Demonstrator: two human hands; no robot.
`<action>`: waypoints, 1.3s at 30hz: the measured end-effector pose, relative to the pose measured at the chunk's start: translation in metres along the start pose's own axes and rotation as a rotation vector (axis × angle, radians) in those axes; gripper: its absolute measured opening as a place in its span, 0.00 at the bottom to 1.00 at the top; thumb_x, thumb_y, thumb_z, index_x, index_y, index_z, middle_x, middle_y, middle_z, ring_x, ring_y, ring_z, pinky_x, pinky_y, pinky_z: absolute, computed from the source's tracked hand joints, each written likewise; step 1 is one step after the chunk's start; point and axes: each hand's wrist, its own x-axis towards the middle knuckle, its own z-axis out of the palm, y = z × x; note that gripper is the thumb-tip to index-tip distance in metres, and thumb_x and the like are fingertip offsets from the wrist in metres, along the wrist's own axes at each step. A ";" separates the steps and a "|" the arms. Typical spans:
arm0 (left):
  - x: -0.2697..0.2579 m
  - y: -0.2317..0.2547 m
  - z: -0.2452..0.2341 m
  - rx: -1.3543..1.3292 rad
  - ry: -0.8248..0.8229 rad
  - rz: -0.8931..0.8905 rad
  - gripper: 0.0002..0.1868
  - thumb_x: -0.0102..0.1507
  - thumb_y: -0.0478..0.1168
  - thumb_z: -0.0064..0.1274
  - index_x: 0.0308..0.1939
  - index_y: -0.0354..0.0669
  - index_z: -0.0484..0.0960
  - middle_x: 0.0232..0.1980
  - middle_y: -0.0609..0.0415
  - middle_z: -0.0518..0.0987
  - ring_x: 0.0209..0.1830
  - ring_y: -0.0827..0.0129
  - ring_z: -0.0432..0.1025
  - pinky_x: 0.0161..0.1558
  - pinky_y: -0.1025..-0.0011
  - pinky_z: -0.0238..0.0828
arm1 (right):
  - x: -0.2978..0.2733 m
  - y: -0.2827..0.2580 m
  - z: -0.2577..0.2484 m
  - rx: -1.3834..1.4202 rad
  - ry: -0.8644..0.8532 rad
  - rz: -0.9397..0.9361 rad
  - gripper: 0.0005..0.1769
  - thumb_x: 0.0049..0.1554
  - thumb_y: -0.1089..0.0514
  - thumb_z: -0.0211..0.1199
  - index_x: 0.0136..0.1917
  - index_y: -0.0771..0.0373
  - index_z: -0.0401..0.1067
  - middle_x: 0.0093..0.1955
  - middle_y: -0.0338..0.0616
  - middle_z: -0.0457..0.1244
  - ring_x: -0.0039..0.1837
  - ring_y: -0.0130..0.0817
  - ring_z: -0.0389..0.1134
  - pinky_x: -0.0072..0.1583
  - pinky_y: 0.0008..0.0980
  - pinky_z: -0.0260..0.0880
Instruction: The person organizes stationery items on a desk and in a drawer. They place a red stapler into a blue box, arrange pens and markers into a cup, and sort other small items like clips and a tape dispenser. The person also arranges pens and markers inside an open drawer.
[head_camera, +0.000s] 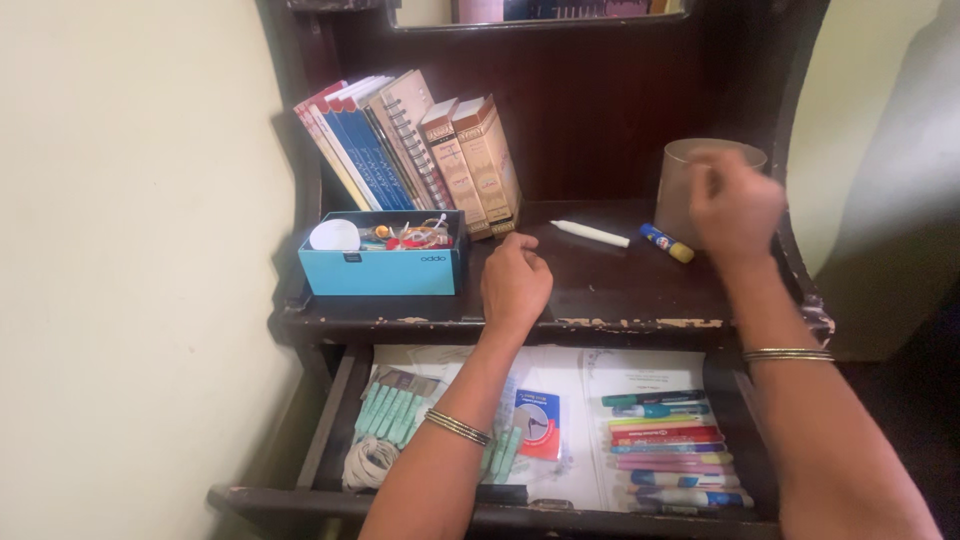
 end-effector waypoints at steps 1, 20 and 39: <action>0.000 0.000 0.000 -0.003 -0.004 -0.002 0.13 0.61 0.36 0.49 0.47 0.39 0.83 0.47 0.40 0.84 0.48 0.48 0.78 0.51 0.57 0.73 | -0.002 -0.005 0.007 -0.151 -0.116 0.021 0.08 0.68 0.52 0.66 0.55 0.57 0.79 0.48 0.46 0.72 0.48 0.46 0.75 0.51 0.44 0.74; -0.006 0.006 -0.002 -0.035 0.092 0.246 0.17 0.58 0.34 0.51 0.50 0.36 0.82 0.48 0.40 0.82 0.49 0.46 0.77 0.50 0.54 0.72 | 0.002 -0.048 0.007 0.054 -0.563 0.341 0.16 0.55 0.48 0.72 0.53 0.54 0.78 0.46 0.45 0.72 0.48 0.37 0.75 0.55 0.40 0.75; -0.012 0.008 -0.002 0.105 -0.128 0.285 0.11 0.60 0.36 0.53 0.45 0.41 0.85 0.47 0.43 0.84 0.49 0.49 0.77 0.50 0.56 0.74 | -0.006 -0.008 -0.001 -0.278 0.237 -0.351 0.13 0.59 0.72 0.62 0.56 0.66 0.80 0.65 0.53 0.69 0.70 0.51 0.68 0.72 0.47 0.67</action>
